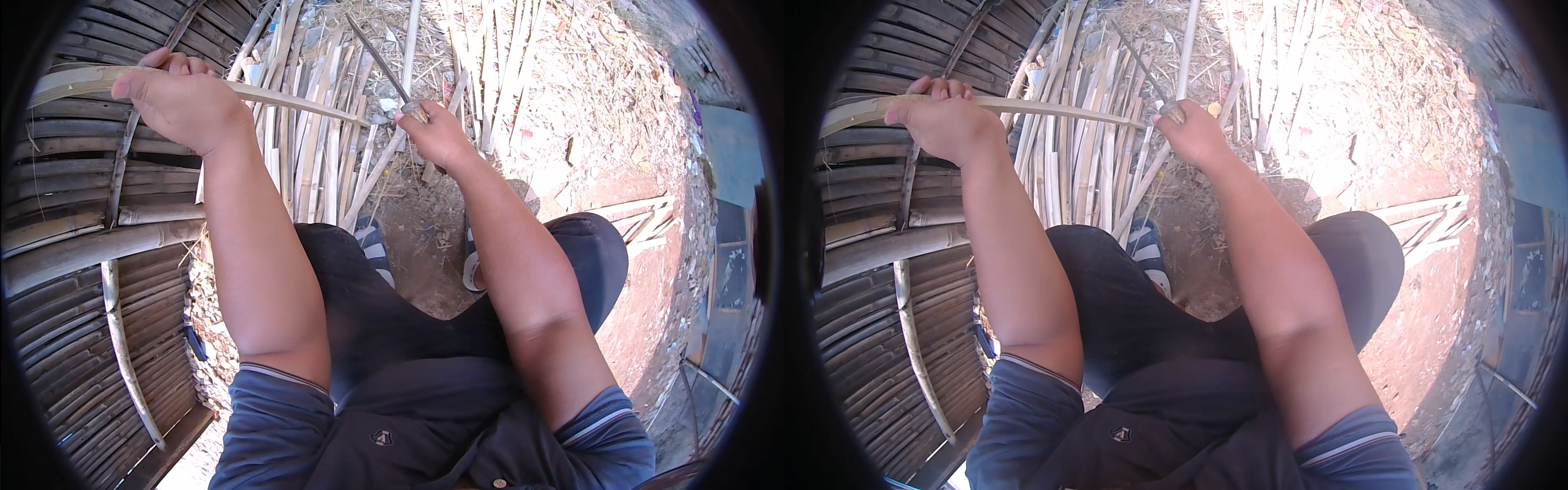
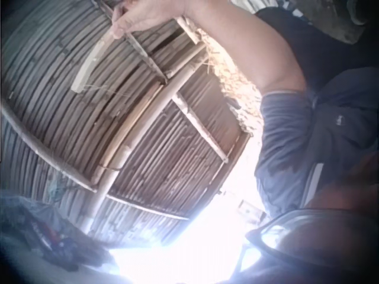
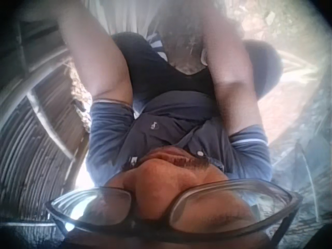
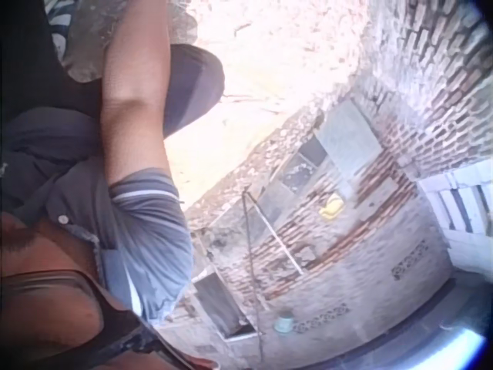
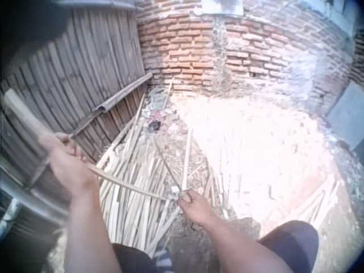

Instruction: The person shaves a thin strip of bamboo using a machete, removing small fibers and smoothing the surface while holding the strip against a wooden support.

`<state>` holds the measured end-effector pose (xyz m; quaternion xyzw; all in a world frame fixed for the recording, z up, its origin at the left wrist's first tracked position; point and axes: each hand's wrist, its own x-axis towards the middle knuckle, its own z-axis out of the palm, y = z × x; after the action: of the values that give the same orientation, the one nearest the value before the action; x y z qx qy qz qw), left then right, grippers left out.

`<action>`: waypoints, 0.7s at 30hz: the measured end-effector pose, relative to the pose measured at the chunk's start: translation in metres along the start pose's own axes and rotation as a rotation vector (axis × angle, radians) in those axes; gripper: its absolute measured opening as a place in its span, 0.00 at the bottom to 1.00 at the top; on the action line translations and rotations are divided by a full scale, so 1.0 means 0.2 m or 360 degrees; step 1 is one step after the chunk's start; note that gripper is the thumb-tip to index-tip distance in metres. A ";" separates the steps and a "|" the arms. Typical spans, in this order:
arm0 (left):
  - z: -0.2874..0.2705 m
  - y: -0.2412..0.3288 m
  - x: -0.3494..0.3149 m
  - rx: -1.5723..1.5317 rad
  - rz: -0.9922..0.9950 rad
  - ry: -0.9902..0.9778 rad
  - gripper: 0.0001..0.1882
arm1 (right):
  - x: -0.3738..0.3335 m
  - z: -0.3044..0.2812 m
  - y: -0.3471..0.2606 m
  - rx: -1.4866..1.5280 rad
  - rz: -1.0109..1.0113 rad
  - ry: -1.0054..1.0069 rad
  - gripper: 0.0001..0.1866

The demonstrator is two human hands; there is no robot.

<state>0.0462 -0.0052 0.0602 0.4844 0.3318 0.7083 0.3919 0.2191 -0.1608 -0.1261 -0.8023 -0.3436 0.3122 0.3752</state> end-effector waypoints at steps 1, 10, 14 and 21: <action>-0.01 0.00 0.01 0.0000 0.0001 0.0018 0.37 | 0.01 0.06 0.04 -0.0195 -0.0075 0.0147 0.34; -0.06 -0.11 0.10 0.0276 0.0203 0.0186 0.29 | -0.20 0.44 0.16 0.0013 -0.0064 0.0236 0.29; -0.04 -0.07 0.05 0.0200 0.0129 0.0258 0.28 | -0.24 0.52 0.41 -0.0264 0.0336 0.0158 0.29; -0.10 -0.09 0.05 0.0250 0.0021 0.0310 0.32 | -0.19 0.39 0.11 0.0272 -0.0013 0.0372 0.30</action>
<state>0.0292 0.0108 0.0433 0.4446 0.4196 0.7264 0.3141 0.1449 -0.1704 -0.1751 -0.7969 -0.2729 0.2432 0.4809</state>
